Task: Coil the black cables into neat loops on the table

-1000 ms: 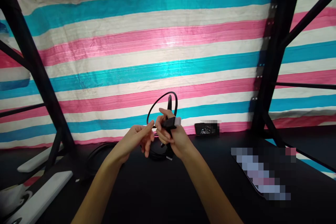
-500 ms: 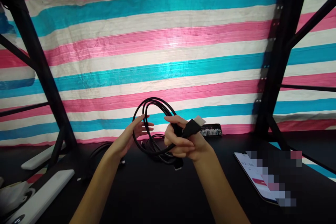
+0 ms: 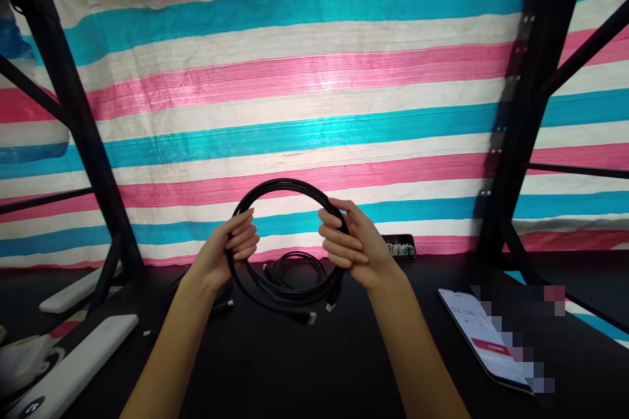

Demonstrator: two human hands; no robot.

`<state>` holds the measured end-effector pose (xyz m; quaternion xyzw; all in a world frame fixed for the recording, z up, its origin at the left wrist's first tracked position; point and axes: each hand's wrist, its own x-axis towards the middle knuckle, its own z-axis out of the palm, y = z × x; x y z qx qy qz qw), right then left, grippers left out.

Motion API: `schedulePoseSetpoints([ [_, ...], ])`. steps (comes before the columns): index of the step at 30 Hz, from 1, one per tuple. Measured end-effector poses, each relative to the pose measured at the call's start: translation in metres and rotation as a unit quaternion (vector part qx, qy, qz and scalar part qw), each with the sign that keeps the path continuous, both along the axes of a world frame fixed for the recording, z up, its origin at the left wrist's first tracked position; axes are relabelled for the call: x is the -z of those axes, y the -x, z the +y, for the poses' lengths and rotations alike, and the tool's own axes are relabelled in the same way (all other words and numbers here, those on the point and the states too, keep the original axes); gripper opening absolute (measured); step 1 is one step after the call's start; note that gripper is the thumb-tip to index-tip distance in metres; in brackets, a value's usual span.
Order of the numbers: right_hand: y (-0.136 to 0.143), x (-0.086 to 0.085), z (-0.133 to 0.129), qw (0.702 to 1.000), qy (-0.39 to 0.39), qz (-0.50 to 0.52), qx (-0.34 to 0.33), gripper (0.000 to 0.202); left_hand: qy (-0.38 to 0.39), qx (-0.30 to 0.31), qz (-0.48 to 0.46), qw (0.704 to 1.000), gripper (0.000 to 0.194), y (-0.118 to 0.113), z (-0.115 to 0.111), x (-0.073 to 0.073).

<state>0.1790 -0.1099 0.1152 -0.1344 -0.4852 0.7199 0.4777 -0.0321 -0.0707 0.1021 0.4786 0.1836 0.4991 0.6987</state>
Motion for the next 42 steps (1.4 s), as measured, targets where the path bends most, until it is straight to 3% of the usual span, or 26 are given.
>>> schedulePoseSetpoints([
  [7,0.009,0.002,0.008,0.992,0.031,0.083,0.086,0.031,-0.006,0.056,-0.082,0.995,0.032,0.002,-0.002,-0.003],
  [9,0.014,0.005,0.012,0.986,0.05,0.113,0.107,0.034,-0.035,0.032,-0.051,0.998,0.032,0.001,-0.004,-0.003],
  [14,0.029,0.014,0.022,0.97,0.077,0.15,0.175,0.037,-0.095,-0.101,0.042,0.99,0.039,0.0,-0.004,-0.001],
  [19,0.039,0.02,0.026,0.961,0.022,0.061,0.267,0.031,-0.072,-0.115,0.022,0.99,0.043,0.005,-0.002,-0.003],
  [22,0.04,0.023,0.026,0.911,-0.073,-0.081,0.397,0.027,-0.078,-0.118,0.054,0.988,0.042,0.007,-0.004,-0.005],
  [25,0.04,0.025,0.022,0.802,-0.19,-0.221,0.521,0.022,-0.101,-0.152,0.102,0.978,0.042,0.006,-0.005,-0.004],
  [27,0.04,0.025,0.018,0.756,-0.235,-0.263,0.552,0.025,-0.126,-0.177,0.12,0.969,0.042,0.005,-0.005,-0.003],
  [36,0.045,0.018,0.002,0.749,-0.295,-0.259,0.534,0.037,-0.204,-0.251,0.162,0.932,0.053,-0.002,-0.01,-0.001],
  [42,0.041,0.016,-0.002,0.697,-0.341,-0.289,0.561,0.032,-0.162,-0.222,0.171,0.946,0.059,-0.014,-0.014,0.001],
])
